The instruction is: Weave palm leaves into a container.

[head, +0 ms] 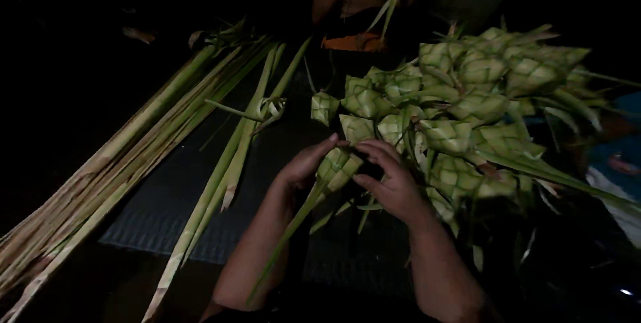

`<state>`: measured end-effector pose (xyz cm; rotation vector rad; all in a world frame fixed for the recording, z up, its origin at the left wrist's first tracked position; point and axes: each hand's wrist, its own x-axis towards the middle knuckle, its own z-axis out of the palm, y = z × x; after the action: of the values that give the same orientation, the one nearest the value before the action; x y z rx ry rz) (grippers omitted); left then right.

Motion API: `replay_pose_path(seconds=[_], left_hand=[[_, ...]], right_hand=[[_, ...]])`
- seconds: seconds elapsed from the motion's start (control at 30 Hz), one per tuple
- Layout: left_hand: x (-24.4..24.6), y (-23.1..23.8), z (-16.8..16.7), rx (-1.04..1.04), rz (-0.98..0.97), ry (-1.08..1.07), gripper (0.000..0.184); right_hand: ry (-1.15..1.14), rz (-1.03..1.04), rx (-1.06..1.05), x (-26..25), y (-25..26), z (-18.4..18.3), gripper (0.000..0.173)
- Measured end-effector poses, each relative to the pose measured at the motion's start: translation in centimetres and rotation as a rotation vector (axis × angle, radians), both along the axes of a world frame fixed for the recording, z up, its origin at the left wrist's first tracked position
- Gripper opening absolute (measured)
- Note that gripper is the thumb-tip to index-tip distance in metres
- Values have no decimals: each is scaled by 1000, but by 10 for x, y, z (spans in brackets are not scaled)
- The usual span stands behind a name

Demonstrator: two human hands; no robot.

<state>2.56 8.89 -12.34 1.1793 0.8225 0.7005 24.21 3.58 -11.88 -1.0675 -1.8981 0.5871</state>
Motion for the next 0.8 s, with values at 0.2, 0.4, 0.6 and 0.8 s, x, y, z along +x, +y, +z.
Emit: replay_pose_path(seconds=[0.2, 0.4, 0.6, 0.8], left_hand=[[-1, -6, 15, -51, 28, 146, 70], [16, -6, -3, 297, 166, -23, 77], [49, -15, -15, 524, 235, 35, 125], [52, -15, -17, 447, 295, 36, 128]], right_hand=[[38, 80, -150, 1, 1, 1, 37], [500, -221, -358, -3, 2, 10, 15], [631, -235, -440, -17, -2, 8, 9], [675, -98, -440, -13, -5, 10, 6]])
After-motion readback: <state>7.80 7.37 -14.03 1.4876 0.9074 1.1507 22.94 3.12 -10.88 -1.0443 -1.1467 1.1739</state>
